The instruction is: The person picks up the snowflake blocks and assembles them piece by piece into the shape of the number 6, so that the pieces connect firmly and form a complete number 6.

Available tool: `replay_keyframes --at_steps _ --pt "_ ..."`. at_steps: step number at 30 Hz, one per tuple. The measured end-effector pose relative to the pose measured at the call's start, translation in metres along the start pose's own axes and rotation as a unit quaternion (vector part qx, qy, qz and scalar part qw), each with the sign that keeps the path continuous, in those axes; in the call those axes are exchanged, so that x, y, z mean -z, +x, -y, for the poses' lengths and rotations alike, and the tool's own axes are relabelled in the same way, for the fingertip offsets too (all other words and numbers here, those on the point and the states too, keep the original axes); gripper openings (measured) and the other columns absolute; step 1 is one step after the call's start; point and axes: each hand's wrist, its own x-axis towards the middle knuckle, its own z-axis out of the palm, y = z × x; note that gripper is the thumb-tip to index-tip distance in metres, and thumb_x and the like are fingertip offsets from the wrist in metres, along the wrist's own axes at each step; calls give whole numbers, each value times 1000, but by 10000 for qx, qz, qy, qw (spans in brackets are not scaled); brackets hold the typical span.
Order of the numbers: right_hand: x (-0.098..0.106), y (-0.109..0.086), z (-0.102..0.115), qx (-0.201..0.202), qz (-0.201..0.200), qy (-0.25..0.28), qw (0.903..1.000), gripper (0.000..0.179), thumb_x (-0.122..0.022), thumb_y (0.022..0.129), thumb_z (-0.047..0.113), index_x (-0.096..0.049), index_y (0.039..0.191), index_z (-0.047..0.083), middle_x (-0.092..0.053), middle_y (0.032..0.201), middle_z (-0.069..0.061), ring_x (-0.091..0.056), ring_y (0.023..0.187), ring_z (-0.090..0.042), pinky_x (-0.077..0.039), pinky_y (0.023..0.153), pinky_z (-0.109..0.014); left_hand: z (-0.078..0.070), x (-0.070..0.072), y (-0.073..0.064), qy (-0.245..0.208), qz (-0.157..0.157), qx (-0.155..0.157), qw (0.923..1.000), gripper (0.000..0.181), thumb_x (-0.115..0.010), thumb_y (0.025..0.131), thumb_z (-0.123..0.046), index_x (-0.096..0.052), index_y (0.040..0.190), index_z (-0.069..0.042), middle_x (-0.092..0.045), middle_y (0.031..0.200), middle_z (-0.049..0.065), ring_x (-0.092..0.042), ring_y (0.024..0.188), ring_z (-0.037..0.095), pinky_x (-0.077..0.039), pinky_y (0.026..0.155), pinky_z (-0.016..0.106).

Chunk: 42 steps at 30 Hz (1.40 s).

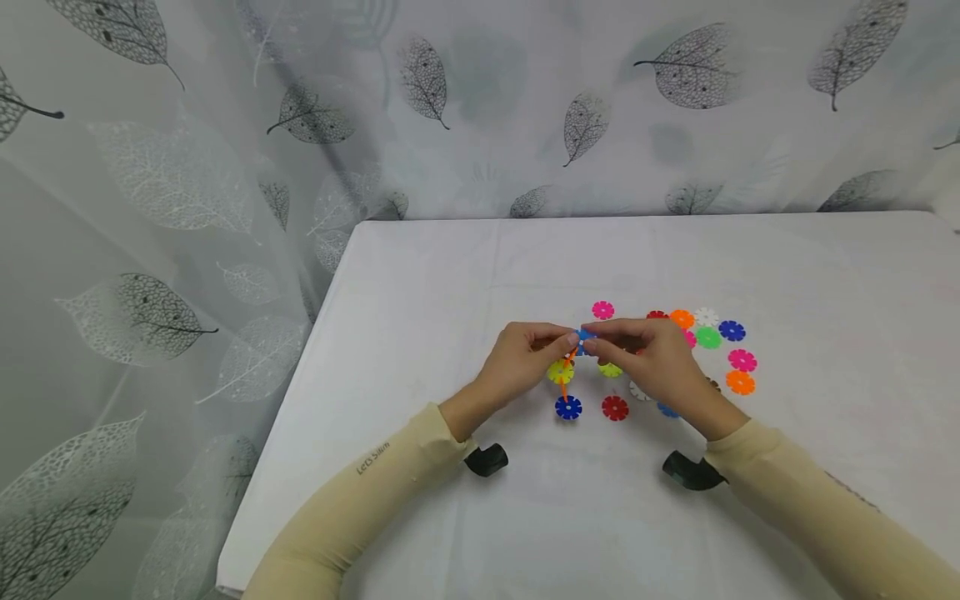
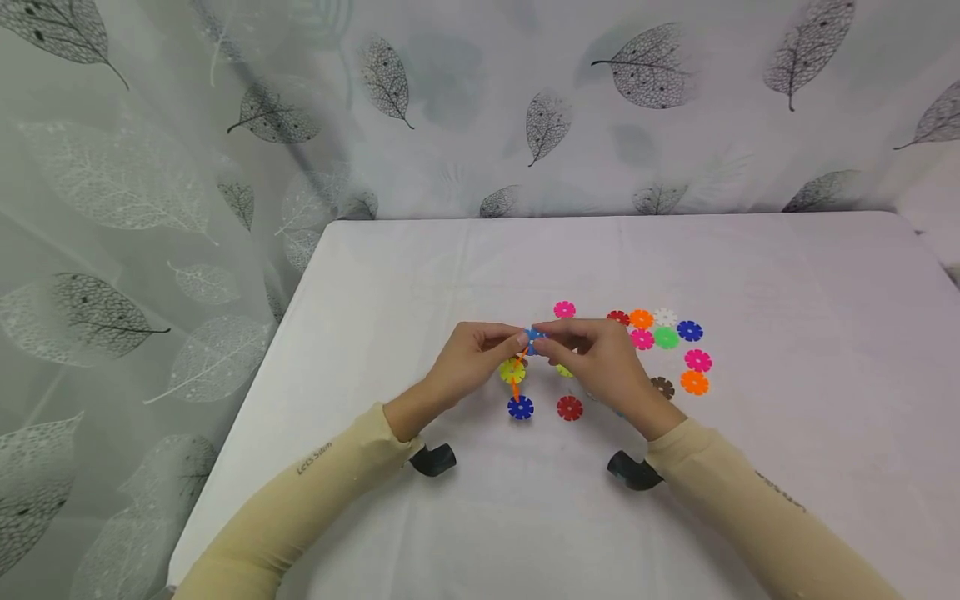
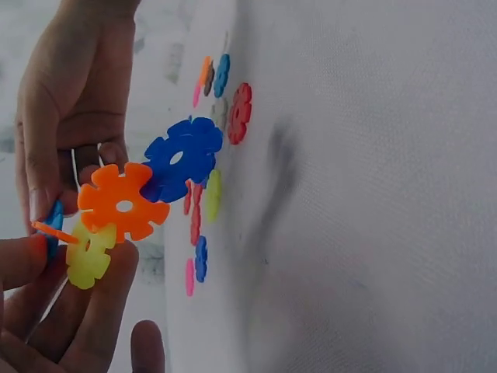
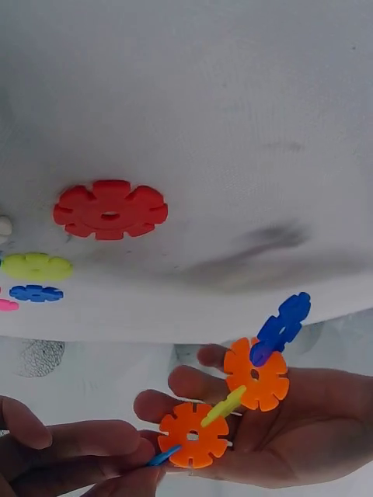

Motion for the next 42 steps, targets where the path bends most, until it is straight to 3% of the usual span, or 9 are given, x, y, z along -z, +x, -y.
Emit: replay_keyframes --at_steps 5,11,15,23,28,31,34,38,42 --pt "6 -4 -2 -76 -126 -92 9998 35 -70 98 29 -71 127 9 -76 98 -8 -73 81 -17 -56 72 -23 1 1 0 85 -159 -33 9998 27 -67 100 -30 -78 113 -10 -75 93 -8 -71 93 11 -55 84 25" --pt "31 -7 -4 -153 -959 45 9953 36 -66 100 24 -67 134 11 -72 113 -12 -71 85 -10 -53 77 -17 3 4 2 -346 -439 250 9981 24 -67 99 -27 -77 110 -7 -75 94 -3 -70 85 13 -57 83 33" --pt "54 -9 -9 -188 -1455 -22 9892 39 -65 101 20 -63 139 11 -67 126 -11 -67 92 -1 -51 78 -12 4 6 3 -651 -504 389 9958 25 -68 99 -24 -75 112 -4 -76 97 2 -71 85 15 -58 82 30" --pt "106 -18 -27 -1027 -2083 -53 9726 44 -64 101 27 -59 144 18 -63 127 7 -63 94 4 -47 74 -8 6 10 5 -991 -591 607 9915 26 -69 98 -21 -74 116 -2 -76 99 6 -72 86 16 -59 79 28" --pt "128 -26 -46 -2117 -1751 -122 9614 59 -62 99 45 -50 151 21 -58 113 22 -59 90 9 -46 70 -8 8 10 6 -1089 -663 660 9896 26 -69 99 -21 -74 116 -3 -76 98 5 -72 85 17 -59 77 29" --pt "135 -31 -59 -2595 -1384 -442 9548 70 -60 96 55 -45 154 18 -55 111 21 -57 92 4 -46 69 -10 8 10 6 -1124 -710 706 9886 26 -68 99 -22 -73 116 -4 -76 98 4 -73 85 18 -59 77 30" --pt "138 -36 -71 -2804 -976 -792 9516 76 -57 95 60 -44 154 13 -57 129 2 -57 107 -17 -47 66 -13 8 10 6 -1186 -760 745 9872 27 -67 99 -23 -73 118 -4 -77 98 4 -73 85 18 -59 77 30" --pt "141 -41 -82 -2948 -256 -1326 9460 79 -56 95 64 -48 149 7 -44 143 -28 -47 119 -46 -49 65 -25 7 9 5 -1212 -841 744 9863 29 -68 99 -22 -72 122 -5 -77 97 5 -73 85 18 -59 76 30" --pt "144 -45 -89 -2947 375 -1868 9364 78 -60 92 64 -55 141 3 -48 132 -33 -46 113 -51 -49 63 -32 8 9 4 -1146 -886 639 9874 30 -68 99 -21 -71 125 -5 -77 96 4 -73 82 18 -60 75 30"
